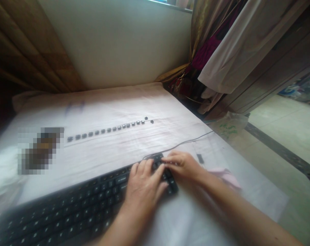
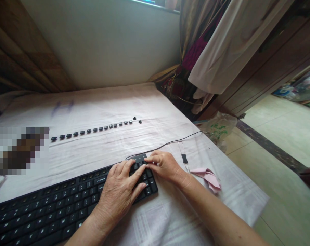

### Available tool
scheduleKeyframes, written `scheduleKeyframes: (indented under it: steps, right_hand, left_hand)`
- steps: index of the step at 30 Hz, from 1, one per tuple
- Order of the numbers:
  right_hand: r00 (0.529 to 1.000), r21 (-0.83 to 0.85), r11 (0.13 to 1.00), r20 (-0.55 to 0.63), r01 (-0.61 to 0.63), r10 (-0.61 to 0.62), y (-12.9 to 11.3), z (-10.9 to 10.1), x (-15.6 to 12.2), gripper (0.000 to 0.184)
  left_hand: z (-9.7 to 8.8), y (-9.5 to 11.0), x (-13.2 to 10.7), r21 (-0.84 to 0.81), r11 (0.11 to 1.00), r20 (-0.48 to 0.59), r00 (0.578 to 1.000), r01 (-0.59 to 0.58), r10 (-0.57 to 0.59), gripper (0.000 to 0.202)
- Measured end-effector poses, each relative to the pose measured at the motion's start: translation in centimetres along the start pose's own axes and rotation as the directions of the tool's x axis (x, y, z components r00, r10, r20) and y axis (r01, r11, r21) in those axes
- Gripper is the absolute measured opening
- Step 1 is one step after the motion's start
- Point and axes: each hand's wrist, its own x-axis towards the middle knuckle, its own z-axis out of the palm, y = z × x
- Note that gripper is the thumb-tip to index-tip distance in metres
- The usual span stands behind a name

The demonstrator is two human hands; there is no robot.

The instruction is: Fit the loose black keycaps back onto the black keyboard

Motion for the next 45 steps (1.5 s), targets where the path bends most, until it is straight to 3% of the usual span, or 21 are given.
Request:
scheduleKeyframes:
  steps: [11, 15, 18, 21, 25, 28, 29, 30, 33, 37, 42, 43, 45]
  right_hand:
    - [0.986, 0.006, 0.996, -0.142, 0.089, -0.087, 0.1, 1.8, -1.5, 0.028]
    - [0.975, 0.210, 0.977, -0.209, -0.028, 0.073, 0.1, 2.4, -1.7, 0.026]
    - [0.929, 0.328, 0.936, -0.293, -0.125, 0.227, 0.0, 2.7, -1.7, 0.026]
    - [0.893, 0.353, 0.920, -0.339, -0.171, 0.296, -0.4, 3.1, -1.5, 0.028]
    - [0.864, 0.355, 0.918, -0.389, -0.179, 0.319, -0.7, 3.6, -1.4, 0.028]
    - [0.848, 0.367, 0.910, -0.404, -0.193, 0.343, -0.5, 4.0, -1.3, 0.030]
    - [0.846, 0.371, 0.907, -0.402, -0.200, 0.351, -0.4, 4.0, -1.2, 0.030]
    - [0.845, 0.375, 0.903, -0.396, -0.208, 0.359, -0.4, 4.0, -1.2, 0.031]
    - [0.851, 0.395, 0.887, -0.355, -0.238, 0.387, -0.8, 3.9, -1.0, 0.033]
    - [0.866, 0.415, 0.872, -0.300, -0.259, 0.400, -2.4, 3.9, -1.5, 0.038]
    - [0.868, 0.457, 0.849, -0.268, -0.267, 0.417, -3.6, 4.4, -2.4, 0.043]
    - [0.870, 0.442, 0.858, -0.279, -0.260, 0.407, -3.5, 4.4, -2.4, 0.043]
    - [0.864, 0.367, 0.894, -0.325, -0.259, 0.384, -2.9, 4.2, -2.2, 0.041]
  left_hand:
    - [0.3, 0.2, 0.2, 0.042, 0.999, 0.015, 1.000, 0.010, -0.011, 0.045]
    - [0.4, 0.1, 0.2, 0.013, 1.000, -0.007, 1.000, 0.008, -0.008, 0.044]
    - [-0.1, -0.6, -0.1, -0.016, 1.000, -0.035, 0.999, -0.019, 0.018, 0.042]
    - [-1.4, -2.9, -1.8, 0.021, 1.000, -0.070, 0.998, 0.010, -0.009, 0.041]
    - [-4.1, -9.3, -7.6, 0.145, 0.974, -0.142, 0.978, 0.175, -0.155, 0.039]
    - [-6.3, -14.7, -13.9, 0.181, 0.911, -0.264, 0.911, 0.370, -0.317, 0.039]
    - [-6.9, -16.0, -15.9, 0.160, 0.897, -0.245, 0.896, 0.413, -0.369, 0.039]
    - [-7.4, -17.1, -17.7, 0.132, 0.878, -0.307, 0.861, 0.460, -0.405, 0.040]
    - [-8.3, -18.0, -21.4, 0.025, 0.794, -0.320, 0.758, 0.607, -0.569, 0.038]
    - [-8.4, -16.5, -22.3, -0.139, 0.709, -0.401, 0.615, 0.692, -0.679, 0.041]
    - [-8.0, -15.0, -21.7, -0.204, 0.667, -0.514, 0.502, 0.716, -0.696, 0.044]
    - [-7.8, -14.7, -21.5, -0.204, 0.669, -0.538, 0.489, 0.715, -0.687, 0.044]
    - [-7.4, -14.0, -21.2, -0.200, 0.703, -0.555, 0.513, 0.682, -0.655, 0.045]
